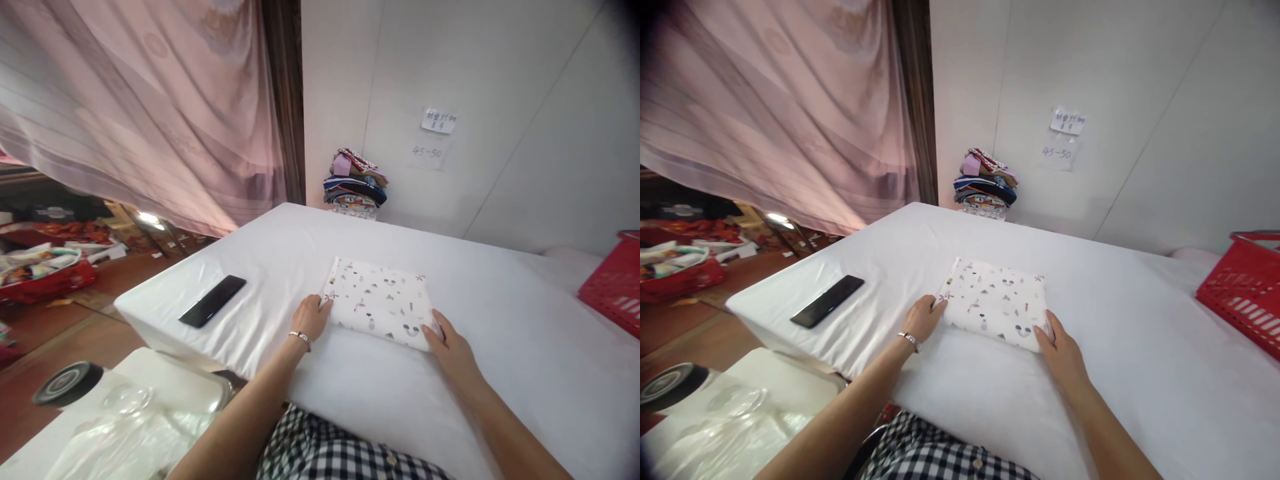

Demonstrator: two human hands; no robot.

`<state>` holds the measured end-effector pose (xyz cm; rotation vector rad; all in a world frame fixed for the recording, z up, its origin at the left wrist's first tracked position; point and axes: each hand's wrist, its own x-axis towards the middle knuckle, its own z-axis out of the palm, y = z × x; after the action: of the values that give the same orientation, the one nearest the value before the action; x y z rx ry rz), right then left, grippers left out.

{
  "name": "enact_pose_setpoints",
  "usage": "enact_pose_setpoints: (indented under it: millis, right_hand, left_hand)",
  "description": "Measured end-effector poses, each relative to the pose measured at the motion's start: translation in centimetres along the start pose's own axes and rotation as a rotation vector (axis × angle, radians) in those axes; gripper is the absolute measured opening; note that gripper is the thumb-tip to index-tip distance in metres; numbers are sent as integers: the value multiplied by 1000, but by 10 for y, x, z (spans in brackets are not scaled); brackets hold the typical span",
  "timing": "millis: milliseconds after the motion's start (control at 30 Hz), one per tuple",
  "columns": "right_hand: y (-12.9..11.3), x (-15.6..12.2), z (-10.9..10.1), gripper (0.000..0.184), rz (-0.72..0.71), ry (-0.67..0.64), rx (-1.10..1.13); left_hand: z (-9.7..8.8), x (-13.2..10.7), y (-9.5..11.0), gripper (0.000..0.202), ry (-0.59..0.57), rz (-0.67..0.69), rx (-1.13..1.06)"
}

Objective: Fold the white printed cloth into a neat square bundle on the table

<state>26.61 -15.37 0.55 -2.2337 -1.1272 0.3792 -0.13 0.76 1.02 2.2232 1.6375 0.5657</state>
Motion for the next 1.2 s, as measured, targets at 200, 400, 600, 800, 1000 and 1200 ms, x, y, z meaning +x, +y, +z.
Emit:
enact_pose_setpoints:
  millis: [200,400,600,800,1000,1200]
  right_hand:
    - [2,3,1,61,0,-17,-24]
    - [3,3,1,59,-13,-19,-25]
    - [5,6,3,57,-16,-11,-8]
    - [5,7,3,57,-9,-25,-17]
    - [6,7,4,55,-30,-25,-35]
    - [6,9,6,54,-54,10,-21]
  left_hand:
    - [-13,24,14,25,131,51,-46]
    - [1,55,27,27,-10,0,19]
    - [13,62,19,31,-3,-66,-27]
    - [10,66,20,20,-69,-38,-4]
    - [11,66,18,16,-48,-33,-14]
    - [10,72,15,27,-70,-116,-56]
